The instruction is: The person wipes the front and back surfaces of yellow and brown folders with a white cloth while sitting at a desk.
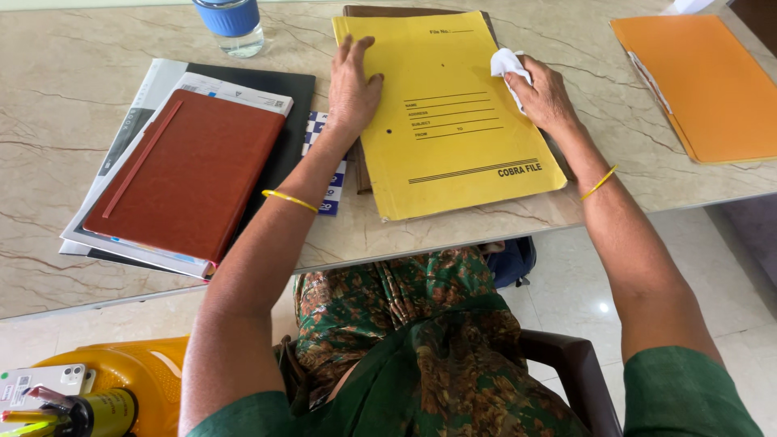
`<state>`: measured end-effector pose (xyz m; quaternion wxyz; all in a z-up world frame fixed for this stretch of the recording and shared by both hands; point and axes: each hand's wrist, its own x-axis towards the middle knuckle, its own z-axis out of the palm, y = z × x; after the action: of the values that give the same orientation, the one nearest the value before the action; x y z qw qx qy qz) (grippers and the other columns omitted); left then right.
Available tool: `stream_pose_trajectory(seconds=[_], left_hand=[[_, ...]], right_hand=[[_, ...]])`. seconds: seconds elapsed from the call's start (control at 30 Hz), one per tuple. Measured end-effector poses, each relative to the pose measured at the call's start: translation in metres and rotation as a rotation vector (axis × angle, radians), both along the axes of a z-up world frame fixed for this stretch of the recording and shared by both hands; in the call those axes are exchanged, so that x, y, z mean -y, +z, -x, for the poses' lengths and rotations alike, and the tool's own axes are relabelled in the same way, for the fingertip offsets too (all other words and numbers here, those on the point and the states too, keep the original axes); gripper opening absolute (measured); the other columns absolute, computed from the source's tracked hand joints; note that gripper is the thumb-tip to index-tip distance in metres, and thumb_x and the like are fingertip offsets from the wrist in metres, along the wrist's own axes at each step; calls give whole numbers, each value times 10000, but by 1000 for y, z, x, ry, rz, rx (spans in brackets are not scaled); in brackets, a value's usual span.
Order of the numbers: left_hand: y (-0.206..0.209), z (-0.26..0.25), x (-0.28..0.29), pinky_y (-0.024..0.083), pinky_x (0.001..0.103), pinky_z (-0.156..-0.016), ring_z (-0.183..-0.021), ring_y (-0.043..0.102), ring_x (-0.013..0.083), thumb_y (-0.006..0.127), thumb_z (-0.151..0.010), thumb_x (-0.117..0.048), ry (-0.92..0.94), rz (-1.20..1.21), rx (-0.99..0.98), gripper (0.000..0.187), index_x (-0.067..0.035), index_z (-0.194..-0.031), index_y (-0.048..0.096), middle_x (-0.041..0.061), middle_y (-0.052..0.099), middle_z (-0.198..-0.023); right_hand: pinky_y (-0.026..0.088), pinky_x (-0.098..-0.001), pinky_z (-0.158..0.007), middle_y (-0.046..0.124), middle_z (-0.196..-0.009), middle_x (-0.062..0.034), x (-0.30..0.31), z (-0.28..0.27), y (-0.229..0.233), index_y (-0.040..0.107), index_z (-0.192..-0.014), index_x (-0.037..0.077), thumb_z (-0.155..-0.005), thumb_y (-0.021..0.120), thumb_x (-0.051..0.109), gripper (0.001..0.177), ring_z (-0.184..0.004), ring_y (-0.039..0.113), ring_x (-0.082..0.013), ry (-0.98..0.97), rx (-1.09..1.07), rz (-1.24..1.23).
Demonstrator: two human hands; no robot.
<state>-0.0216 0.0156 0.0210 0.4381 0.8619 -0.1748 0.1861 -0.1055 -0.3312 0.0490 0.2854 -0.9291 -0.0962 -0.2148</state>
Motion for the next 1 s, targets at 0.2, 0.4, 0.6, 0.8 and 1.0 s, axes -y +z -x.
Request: stream_pose_trajectory(seconds=[0.2, 0.4, 0.6, 0.8, 1.0], left_hand=[[24, 73, -20, 414, 489, -1124, -1437, 282, 515, 759, -898, -22, -67, 115, 61, 620, -54, -1460, 500, 412, 247, -1544], [56, 132, -50, 592, 357, -841, -1047, 705, 247, 603, -944, -83, -233, 657, -550, 643, 46, -1494, 296, 240, 672, -1241], [55, 146, -38, 651, 305, -840, -1033, 736, 224, 604, -950, -119, -364, 801, -717, 560, 89, -1432, 407, 203, 677, -1229], [72, 140, -5, 614, 351, -914, -1066, 777, 257, 663, -886, -58, -503, 816, -636, 441, 49, -1288, 514, 215, 738, -1174], [156, 115, -76, 639, 424, -894, -1038, 732, 301, 648, -916, -69, -391, 617, -234, 347, 48, -1236, 581, 211, 692, -1157]], right_hand=[[532, -382, -834, 726, -1071, -155, 2, 11, -2, 647, -1250, 37, -1047, 603, 267, 310, -949, 701, -257, 96, 50, -114], [522, -398, -819, 713, -1104, -164, 0, 15, -1, 650, -1270, 25, -1052, 615, 262, 323, -934, 683, -267, 106, 44, -59], [513, -382, -793, 712, -1077, -161, -3, 18, 1, 654, -1268, 17, -1042, 629, 260, 333, -896, 667, -246, 108, 32, -80], [495, -341, -754, 698, -946, -117, -1, 19, 2, 685, -1226, 22, -1036, 639, 267, 314, -836, 620, -172, 120, -26, -188], [503, -341, -739, 709, -940, -133, -2, 20, 5, 683, -1232, 26, -1027, 635, 291, 338, -810, 639, -197, 90, -20, -131]])
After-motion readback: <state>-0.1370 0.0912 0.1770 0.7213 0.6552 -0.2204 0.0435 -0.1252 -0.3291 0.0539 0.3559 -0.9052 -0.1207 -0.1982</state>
